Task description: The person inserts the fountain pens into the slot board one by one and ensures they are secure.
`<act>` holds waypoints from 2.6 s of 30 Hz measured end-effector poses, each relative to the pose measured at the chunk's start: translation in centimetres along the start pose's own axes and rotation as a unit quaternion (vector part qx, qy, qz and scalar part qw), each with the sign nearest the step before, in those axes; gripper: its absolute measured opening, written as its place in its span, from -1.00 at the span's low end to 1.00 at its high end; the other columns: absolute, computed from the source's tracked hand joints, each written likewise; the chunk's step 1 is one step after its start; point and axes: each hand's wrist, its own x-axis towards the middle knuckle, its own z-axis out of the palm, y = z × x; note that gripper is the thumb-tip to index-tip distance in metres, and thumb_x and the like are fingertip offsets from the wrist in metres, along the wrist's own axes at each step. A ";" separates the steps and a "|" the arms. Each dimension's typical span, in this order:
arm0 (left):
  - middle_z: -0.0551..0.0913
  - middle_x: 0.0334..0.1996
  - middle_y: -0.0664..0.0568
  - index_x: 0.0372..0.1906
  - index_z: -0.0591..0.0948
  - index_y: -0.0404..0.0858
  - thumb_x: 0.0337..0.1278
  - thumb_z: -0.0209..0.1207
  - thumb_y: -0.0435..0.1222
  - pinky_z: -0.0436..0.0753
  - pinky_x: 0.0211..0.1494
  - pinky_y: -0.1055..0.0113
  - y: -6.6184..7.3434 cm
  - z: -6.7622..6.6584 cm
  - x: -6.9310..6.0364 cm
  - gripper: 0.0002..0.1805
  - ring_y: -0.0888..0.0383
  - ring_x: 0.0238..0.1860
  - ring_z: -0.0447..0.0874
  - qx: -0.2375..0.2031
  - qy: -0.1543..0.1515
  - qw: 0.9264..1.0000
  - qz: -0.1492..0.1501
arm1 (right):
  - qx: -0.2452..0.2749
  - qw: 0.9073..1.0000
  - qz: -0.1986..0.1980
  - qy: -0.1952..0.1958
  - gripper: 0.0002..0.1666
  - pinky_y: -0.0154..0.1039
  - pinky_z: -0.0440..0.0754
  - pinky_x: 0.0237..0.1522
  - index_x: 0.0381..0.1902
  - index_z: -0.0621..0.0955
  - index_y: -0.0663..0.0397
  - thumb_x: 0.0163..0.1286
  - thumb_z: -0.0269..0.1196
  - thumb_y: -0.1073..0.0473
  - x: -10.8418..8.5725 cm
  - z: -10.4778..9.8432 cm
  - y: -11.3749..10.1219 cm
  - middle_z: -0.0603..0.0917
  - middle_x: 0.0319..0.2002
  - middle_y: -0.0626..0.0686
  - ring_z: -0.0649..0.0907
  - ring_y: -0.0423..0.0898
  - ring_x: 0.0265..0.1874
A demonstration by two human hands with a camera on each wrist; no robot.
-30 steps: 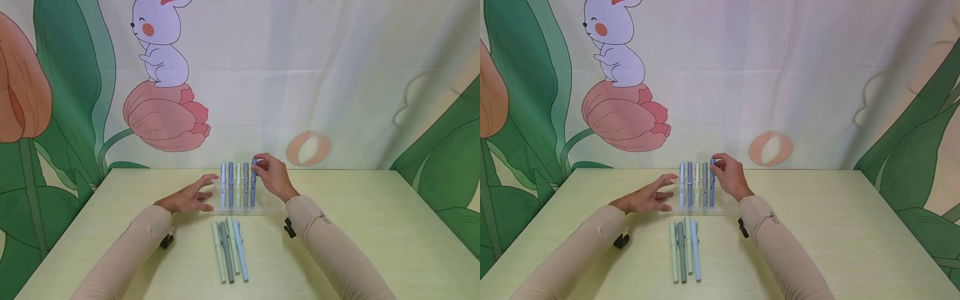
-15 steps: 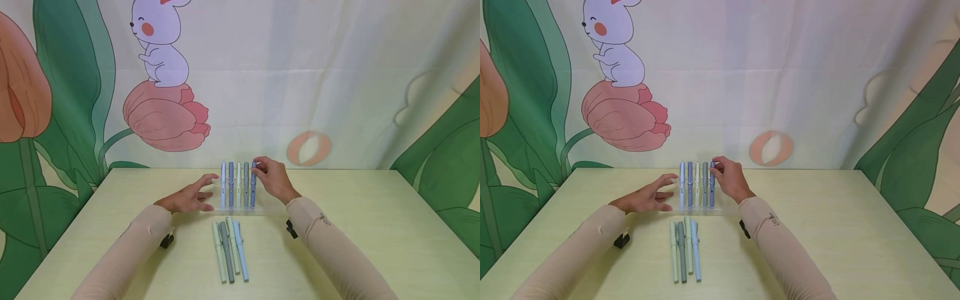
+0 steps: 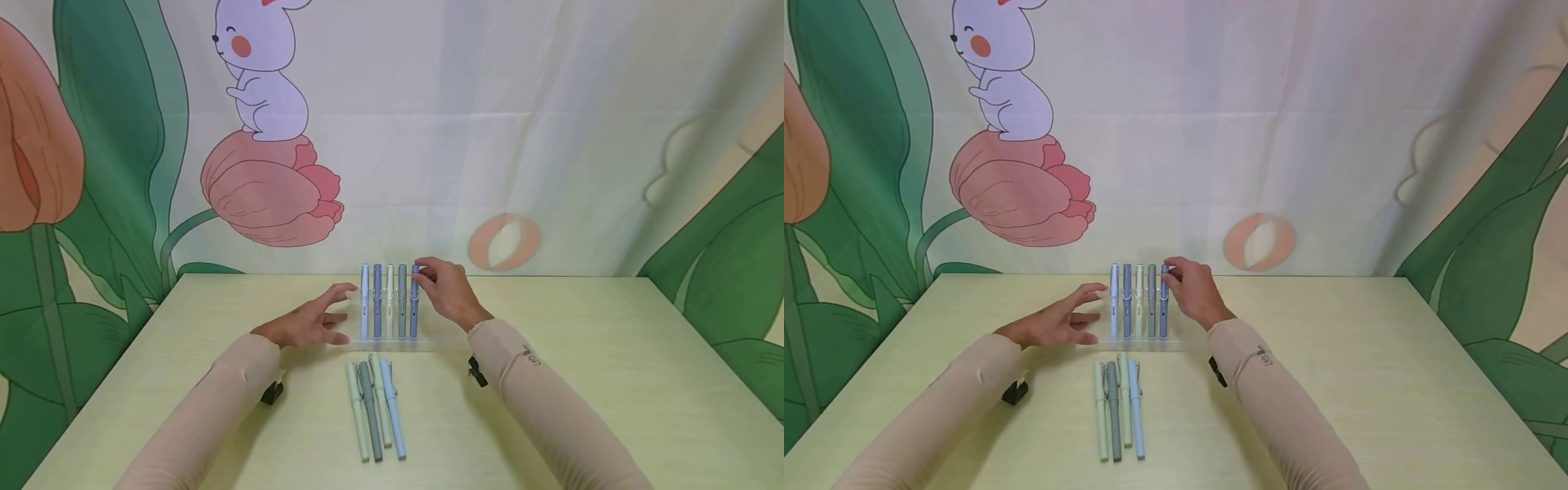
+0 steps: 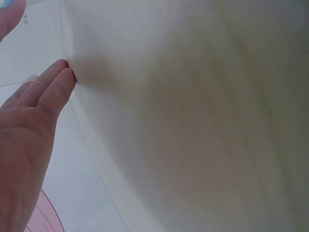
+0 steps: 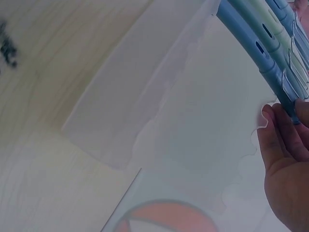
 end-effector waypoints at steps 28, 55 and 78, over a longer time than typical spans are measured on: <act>-0.07 0.57 -0.20 0.51 0.01 0.25 0.13 0.40 -0.35 0.40 0.35 -0.14 0.2 0.0 -0.2 0.03 -0.26 0.46 0.21 0.005 0.001 1.000 0.004 | 0.010 0.998 -0.056 0.040 -0.54 -0.09 0.66 0.05 0.24 0.58 0.22 0.43 0.30 0.21 -3.5 -2.1 -1.3 0.72 -0.06 0.14 0.68 0.02 -0.07; -0.07 0.57 -0.21 0.49 0.03 0.28 0.13 0.40 -0.36 0.35 0.38 -0.16 -0.1 -0.1 -0.1 0.02 -0.25 0.46 0.20 -0.001 -0.003 1.000 0.010 | 0.046 0.995 -0.035 -0.075 -0.63 -0.32 0.66 -0.30 0.08 0.67 0.25 0.35 0.37 0.22 -6.9 1.4 -3.0 0.72 -0.29 -0.05 0.68 -0.15 -0.31; -0.06 0.58 -0.12 0.45 0.06 0.40 0.10 0.42 -0.35 0.31 0.40 -0.20 0.2 -0.1 -0.2 0.03 -0.20 0.47 0.20 -0.007 0.002 1.000 -0.008 | 0.044 0.990 -0.035 -0.132 -0.68 -0.35 0.63 -0.34 0.01 0.68 0.34 0.35 0.36 0.27 -8.2 3.7 -2.1 0.69 -0.37 -0.07 0.62 -0.16 -0.36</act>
